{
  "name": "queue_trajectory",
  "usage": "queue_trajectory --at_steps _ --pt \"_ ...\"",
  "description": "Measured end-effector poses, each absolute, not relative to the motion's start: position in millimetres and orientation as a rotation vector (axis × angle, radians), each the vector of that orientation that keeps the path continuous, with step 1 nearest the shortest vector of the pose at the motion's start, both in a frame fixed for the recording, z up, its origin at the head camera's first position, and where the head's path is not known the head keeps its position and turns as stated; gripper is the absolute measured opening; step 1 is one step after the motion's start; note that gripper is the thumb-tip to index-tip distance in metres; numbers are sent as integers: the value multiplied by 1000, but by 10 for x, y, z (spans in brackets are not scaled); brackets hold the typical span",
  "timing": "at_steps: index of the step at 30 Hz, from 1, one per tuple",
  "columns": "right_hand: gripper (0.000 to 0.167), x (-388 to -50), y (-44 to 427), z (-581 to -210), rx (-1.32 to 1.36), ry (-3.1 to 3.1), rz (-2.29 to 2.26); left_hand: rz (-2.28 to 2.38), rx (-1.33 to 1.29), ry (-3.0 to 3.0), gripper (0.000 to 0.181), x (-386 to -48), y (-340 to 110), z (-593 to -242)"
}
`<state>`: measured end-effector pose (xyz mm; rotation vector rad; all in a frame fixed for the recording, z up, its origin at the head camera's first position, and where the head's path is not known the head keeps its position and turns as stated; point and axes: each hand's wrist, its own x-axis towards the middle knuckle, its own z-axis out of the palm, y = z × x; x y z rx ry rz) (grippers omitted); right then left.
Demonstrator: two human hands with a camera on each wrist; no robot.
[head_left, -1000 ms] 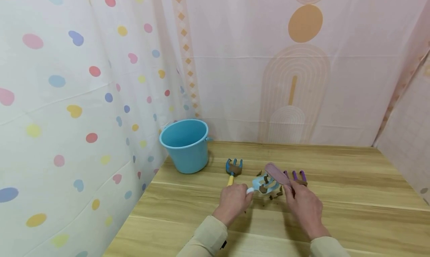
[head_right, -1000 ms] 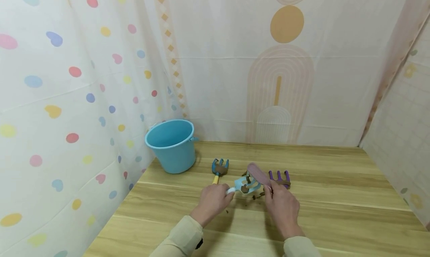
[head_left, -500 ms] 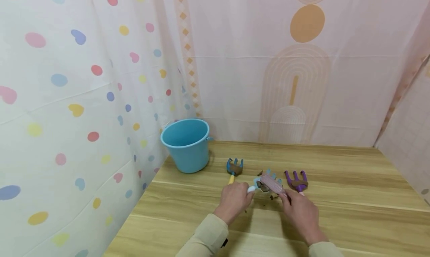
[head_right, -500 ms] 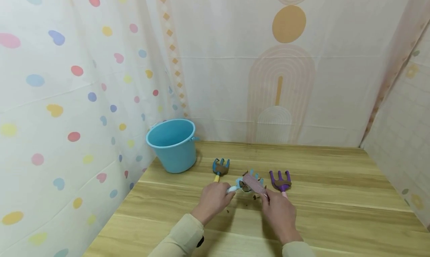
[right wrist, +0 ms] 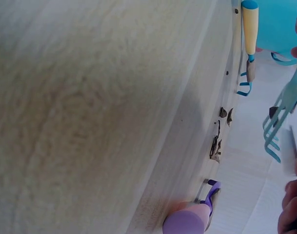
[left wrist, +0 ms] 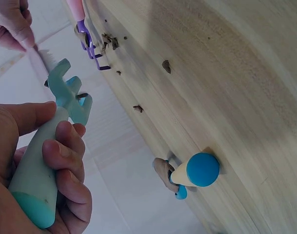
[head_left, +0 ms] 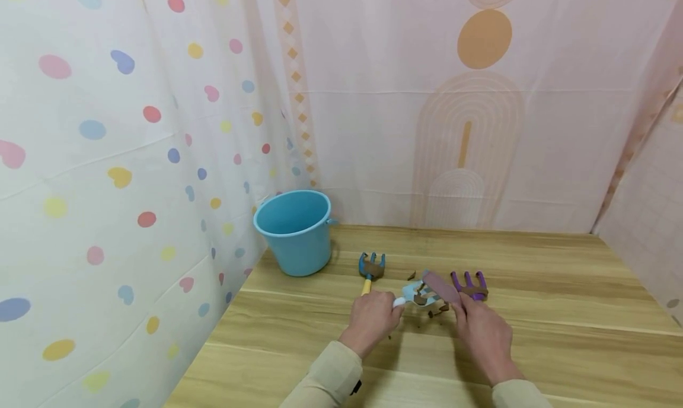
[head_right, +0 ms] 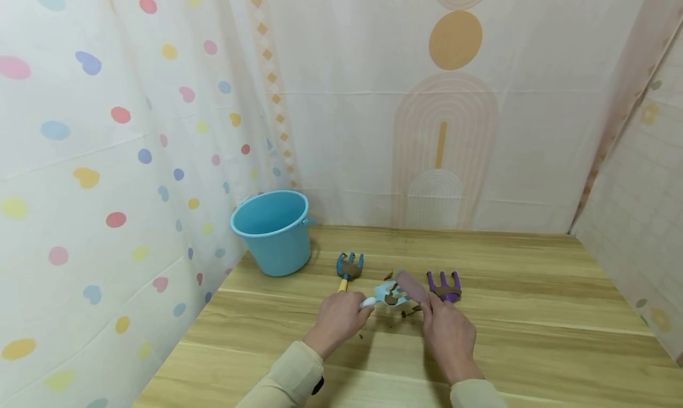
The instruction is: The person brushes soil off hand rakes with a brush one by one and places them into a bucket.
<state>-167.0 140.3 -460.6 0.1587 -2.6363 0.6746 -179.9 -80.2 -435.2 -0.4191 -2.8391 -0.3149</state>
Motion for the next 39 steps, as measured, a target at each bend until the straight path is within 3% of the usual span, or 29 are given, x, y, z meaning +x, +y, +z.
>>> queue_trajectory --at_steps 5,11,20,39 --pt "30 -1667 1400 -4618 272 -2508 672 -316 -413 -2862 39 -1817 -828 -4360" --pt "27 -1660 1420 -4665 458 -2491 669 -314 -415 -2869 39 -1827 -839 -4350" --pt "33 -1681 1415 -4629 310 -2736 756 -231 -468 -2842 39 -1819 -819 -4349" --pt "24 -1717 1364 -4621 248 -2651 576 -233 -487 -2814 41 -1811 -826 -4388"
